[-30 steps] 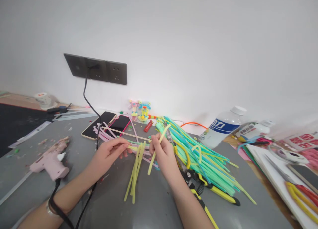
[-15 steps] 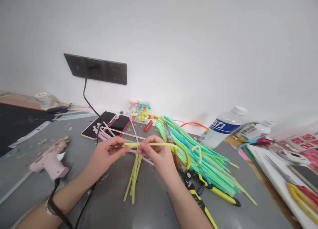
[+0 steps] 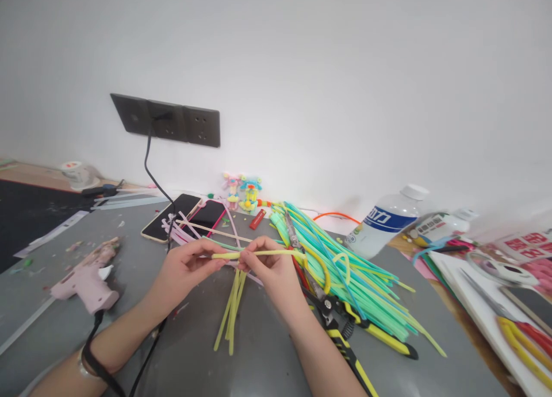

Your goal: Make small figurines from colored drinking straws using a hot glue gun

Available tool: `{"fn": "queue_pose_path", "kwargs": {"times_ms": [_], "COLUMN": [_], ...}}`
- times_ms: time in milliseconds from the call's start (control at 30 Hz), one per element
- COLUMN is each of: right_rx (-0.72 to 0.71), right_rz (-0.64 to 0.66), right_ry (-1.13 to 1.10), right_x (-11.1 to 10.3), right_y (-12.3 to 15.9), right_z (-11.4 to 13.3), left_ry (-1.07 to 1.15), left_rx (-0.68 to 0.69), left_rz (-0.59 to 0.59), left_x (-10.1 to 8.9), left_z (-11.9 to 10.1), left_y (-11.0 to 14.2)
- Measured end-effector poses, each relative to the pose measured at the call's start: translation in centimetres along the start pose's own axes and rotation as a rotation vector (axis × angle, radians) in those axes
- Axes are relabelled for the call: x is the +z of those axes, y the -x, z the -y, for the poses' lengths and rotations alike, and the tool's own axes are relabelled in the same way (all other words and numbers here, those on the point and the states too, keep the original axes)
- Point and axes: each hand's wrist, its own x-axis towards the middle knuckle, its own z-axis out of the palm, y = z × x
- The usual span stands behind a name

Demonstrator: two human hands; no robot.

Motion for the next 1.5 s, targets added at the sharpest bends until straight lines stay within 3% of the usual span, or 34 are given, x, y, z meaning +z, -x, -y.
{"fn": "queue_pose_path", "kwargs": {"times_ms": [567,967,1200,1333,1500], "right_rx": [0.084,-0.013,-0.182,-0.279,-0.330], "right_rz": [0.081,0.012,0.007,0.000,-0.039], "right_ry": [-0.069,-0.032,0.183,0.307,0.335], "right_x": [0.21,0.39,0.63,0.57,0.02], "right_y": [0.06,0.13,0.57,0.63,0.29], "right_z": [0.38,0.09,-0.46,-0.48,-0.18], "left_ry": [0.042,-0.229,-0.287,-0.300,-0.385], "left_rx": [0.054,0.467,0.578,0.516,0.148], "left_rz": [-0.029,-0.067,-0.046,-0.016,0.118], "left_x": [-0.08,-0.24,-0.19,-0.16,-0.28], "left_z": [0.21,0.56,0.83,0.90,0.83], "left_y": [0.08,0.24,0.04,0.13,-0.01]}}
